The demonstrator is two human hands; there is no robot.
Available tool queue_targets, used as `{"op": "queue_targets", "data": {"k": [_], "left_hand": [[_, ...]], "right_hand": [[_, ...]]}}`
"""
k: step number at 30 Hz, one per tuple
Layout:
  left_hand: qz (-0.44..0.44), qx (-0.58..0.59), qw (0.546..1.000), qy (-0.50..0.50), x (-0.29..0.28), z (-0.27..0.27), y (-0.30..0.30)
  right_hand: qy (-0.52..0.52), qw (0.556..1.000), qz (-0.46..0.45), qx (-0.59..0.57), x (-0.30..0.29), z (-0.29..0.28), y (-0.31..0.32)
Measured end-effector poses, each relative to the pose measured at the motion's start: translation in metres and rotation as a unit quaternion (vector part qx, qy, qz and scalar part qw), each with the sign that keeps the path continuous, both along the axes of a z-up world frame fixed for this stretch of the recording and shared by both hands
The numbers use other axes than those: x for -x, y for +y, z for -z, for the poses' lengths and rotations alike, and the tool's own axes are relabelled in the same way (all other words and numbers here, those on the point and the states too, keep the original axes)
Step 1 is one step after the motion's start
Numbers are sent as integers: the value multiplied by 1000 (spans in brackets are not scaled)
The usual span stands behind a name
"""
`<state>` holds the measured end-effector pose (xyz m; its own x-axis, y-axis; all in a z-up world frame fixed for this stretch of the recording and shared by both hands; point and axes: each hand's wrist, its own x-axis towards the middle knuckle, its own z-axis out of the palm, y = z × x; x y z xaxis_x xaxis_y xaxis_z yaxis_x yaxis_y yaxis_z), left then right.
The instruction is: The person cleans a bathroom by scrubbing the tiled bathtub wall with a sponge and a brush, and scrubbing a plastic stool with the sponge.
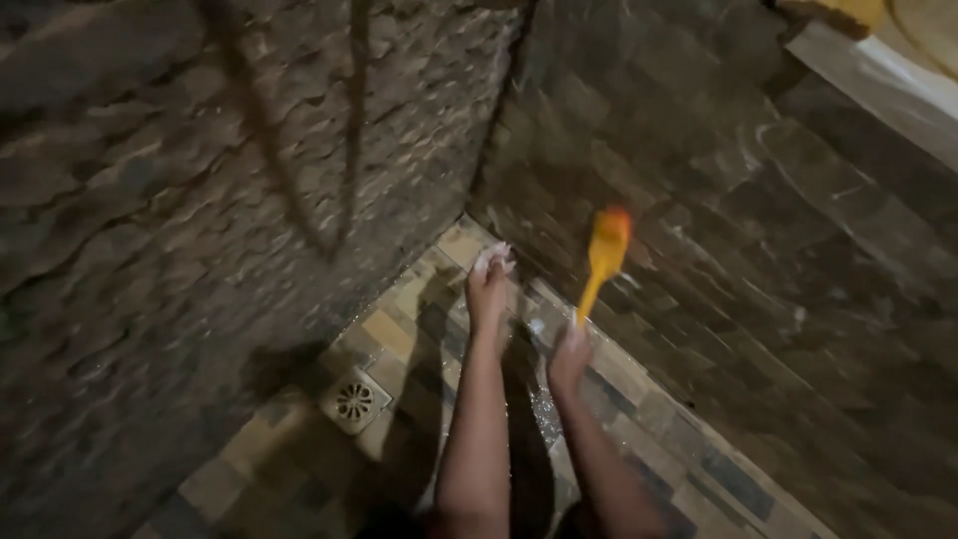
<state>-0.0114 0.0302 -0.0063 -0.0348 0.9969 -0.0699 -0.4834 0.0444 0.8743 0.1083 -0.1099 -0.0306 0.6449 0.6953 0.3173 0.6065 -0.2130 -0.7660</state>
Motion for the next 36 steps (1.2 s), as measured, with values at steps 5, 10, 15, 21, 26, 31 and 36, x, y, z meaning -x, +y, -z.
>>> {"op": "queue_targets", "data": {"k": [5,10,15,21,26,31,36], "left_hand": [[6,-23,998,60,4,-39,21],[9,-96,973,210,8,-94,45],[27,-179,926,331,15,-129,61],[131,-242,855,439,20,-112,50],[158,-244,877,382,40,-98,40],[148,-239,864,419,36,-85,44],[150,-266,869,389,32,-95,46]], "right_hand": [[73,995,-18,-58,-9,-9,23],[-49,987,-60,-139,-37,-21,89],[175,982,51,-51,11,-9,-5],[100,975,-20,-197,-12,-75,71],[139,988,40,-60,22,-24,-8],[273,956,25,-103,7,-76,32],[115,985,15,-129,-2,-96,45]]}}
